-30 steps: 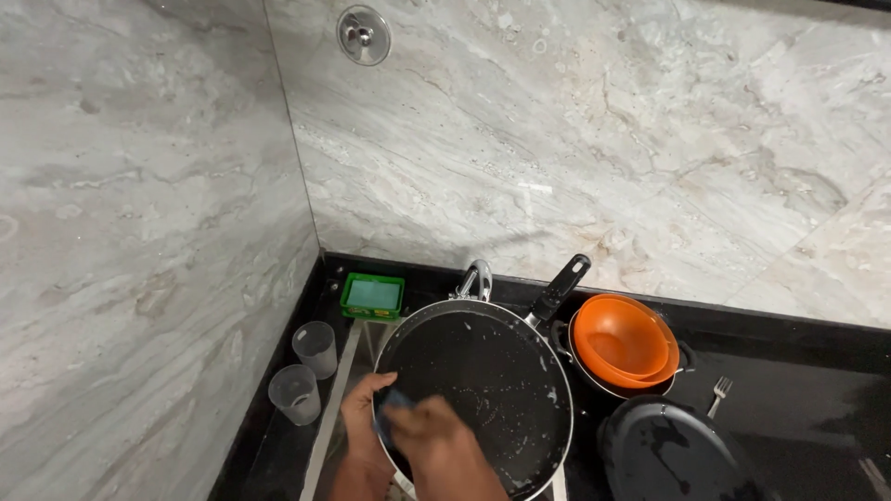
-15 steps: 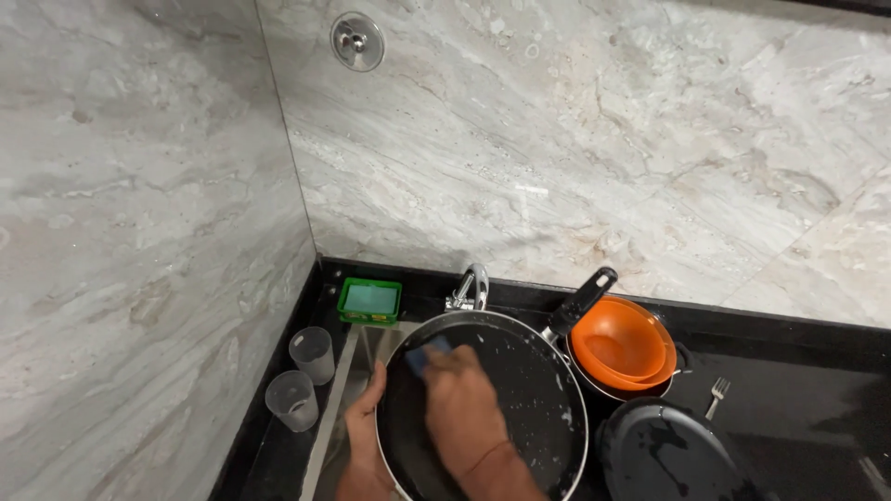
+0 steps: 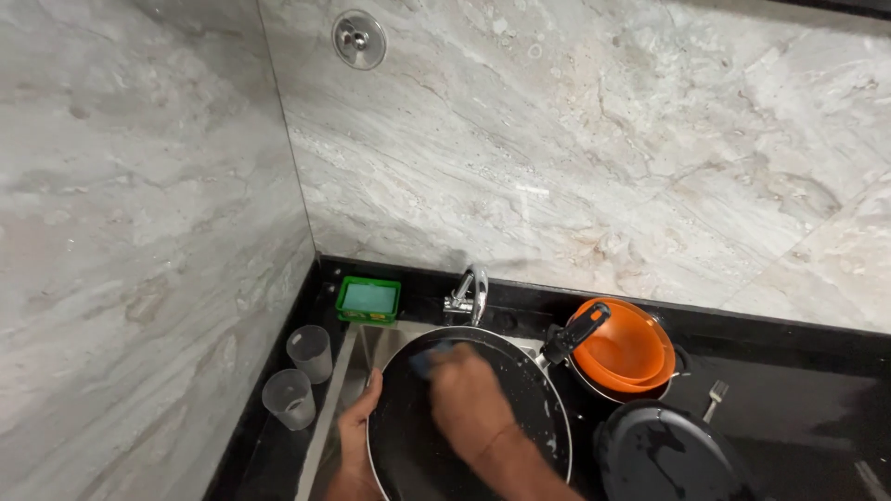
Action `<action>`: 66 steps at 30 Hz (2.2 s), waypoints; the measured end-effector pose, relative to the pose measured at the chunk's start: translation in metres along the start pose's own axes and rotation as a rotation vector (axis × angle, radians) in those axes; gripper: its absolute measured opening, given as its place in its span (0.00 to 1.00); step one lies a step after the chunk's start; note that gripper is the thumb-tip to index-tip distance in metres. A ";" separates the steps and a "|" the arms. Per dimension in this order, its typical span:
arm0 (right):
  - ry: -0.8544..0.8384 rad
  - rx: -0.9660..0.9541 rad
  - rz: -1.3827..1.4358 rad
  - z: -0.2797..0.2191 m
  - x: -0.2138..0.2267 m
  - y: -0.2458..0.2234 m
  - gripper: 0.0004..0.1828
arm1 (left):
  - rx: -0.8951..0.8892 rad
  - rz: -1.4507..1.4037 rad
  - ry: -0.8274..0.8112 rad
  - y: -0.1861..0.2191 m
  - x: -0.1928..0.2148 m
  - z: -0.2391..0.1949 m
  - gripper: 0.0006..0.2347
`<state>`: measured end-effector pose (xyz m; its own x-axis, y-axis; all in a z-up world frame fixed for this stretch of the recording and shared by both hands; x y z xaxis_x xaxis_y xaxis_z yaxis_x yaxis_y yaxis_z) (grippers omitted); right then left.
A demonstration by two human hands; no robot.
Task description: The person washes a black frying pan, a red colander, and a black plate in a kitchen sink using a blue sponge and running water. They scrub the interior and exterior surfaces of each item and rinse them under the tap.
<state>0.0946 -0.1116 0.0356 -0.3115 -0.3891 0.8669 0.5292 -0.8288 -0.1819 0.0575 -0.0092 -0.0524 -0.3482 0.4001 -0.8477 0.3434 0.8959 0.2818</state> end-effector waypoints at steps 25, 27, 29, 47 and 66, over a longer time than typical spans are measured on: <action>-0.116 -0.044 -0.362 -0.016 0.007 0.040 0.19 | 0.080 0.102 0.298 0.002 0.074 0.041 0.22; 0.153 0.118 0.086 -0.013 0.024 0.023 0.27 | 0.069 0.124 0.288 -0.008 0.120 0.076 0.21; 0.159 0.101 0.089 -0.012 0.016 0.036 0.25 | 0.117 0.136 0.324 -0.009 0.075 0.044 0.22; 0.161 -0.154 0.033 -0.052 0.019 0.069 0.27 | -0.049 0.029 0.221 -0.009 0.082 0.062 0.18; 0.311 0.275 0.588 -0.040 0.037 -0.021 0.18 | -0.034 -0.085 0.062 -0.035 0.151 0.127 0.14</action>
<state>0.0407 -0.1250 0.0529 -0.1028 -0.8702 0.4818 0.8452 -0.3318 -0.4190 0.1038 -0.0048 -0.2478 -0.4288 0.3328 -0.8399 0.2807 0.9327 0.2263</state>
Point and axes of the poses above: each hand's wrist, its own z-axis towards the middle knuckle, its own x-axis out of the back of the hand, y = z × x, the point moved 6 cm from there along z, towards the middle knuckle, and after that the axes turned 11 degrees about y, right-handed, at the moved point
